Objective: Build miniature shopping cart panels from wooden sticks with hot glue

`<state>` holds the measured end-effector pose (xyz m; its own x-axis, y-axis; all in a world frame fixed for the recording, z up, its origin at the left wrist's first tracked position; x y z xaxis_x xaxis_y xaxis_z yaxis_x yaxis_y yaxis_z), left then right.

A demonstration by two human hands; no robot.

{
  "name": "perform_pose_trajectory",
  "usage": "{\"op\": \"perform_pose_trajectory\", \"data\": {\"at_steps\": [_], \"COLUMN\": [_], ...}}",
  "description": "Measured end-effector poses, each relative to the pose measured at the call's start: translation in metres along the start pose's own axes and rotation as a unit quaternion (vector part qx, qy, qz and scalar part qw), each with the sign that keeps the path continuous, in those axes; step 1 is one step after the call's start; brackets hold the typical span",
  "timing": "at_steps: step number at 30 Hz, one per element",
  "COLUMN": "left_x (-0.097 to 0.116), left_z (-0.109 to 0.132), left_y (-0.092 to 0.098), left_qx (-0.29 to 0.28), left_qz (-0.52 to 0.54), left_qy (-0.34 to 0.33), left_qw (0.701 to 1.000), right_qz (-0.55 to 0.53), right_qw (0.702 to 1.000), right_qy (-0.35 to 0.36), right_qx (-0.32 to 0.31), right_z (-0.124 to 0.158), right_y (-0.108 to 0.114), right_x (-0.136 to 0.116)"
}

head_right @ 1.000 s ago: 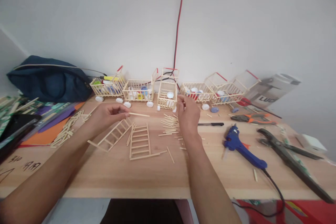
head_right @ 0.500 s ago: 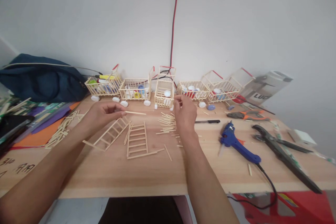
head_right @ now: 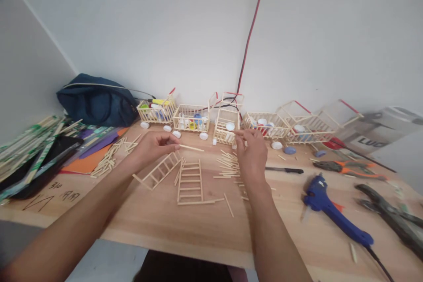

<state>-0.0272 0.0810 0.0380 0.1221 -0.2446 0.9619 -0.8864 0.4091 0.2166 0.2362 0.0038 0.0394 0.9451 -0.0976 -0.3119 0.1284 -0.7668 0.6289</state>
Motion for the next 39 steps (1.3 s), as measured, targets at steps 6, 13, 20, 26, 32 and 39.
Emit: {"op": "perform_pose_trajectory", "data": {"at_steps": [6,13,20,26,32,39], "left_x": [-0.001,-0.003,-0.001,0.001,0.000,0.005], "left_z": [0.000,-0.001,-0.001,-0.001,-0.002,-0.002], "left_y": [0.000,0.001,0.003,0.002,0.000,-0.001], "left_qx": [0.000,0.005,0.003,-0.010,-0.026,-0.041], "left_qz": [0.008,0.005,-0.007,-0.014,-0.008,-0.015], "left_qy": [0.002,0.000,-0.015,-0.015,-0.003,-0.006], "left_qw": [1.000,1.000,1.000,1.000,1.000,0.999], "right_qz": [0.005,-0.091,-0.126,-0.064,-0.049,-0.033], "right_qw": [1.000,0.995,0.968,0.964,0.966,0.967], "right_qy": [0.012,0.047,0.177,0.172,0.167,0.171], "right_qx": [0.010,0.016,-0.124,-0.190,-0.193,-0.185], "right_z": [0.000,0.008,0.034,0.042,0.041,0.042], "right_y": [-0.002,0.010,-0.014,-0.030,-0.028,-0.030], "right_x": [0.003,-0.039,-0.101,-0.107,-0.112,-0.110]}}
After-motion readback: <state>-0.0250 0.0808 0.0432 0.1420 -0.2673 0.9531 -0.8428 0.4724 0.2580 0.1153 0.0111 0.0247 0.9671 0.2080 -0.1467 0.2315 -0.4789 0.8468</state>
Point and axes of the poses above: each hand's wrist, its own z-axis away from the middle knuckle, its own y-axis out of the back of the hand, x = y × z, the point moved 5 cm from there along -z, towards the middle knuckle, and after that the axes turned 14 degrees about z, right-handed, at the moved point
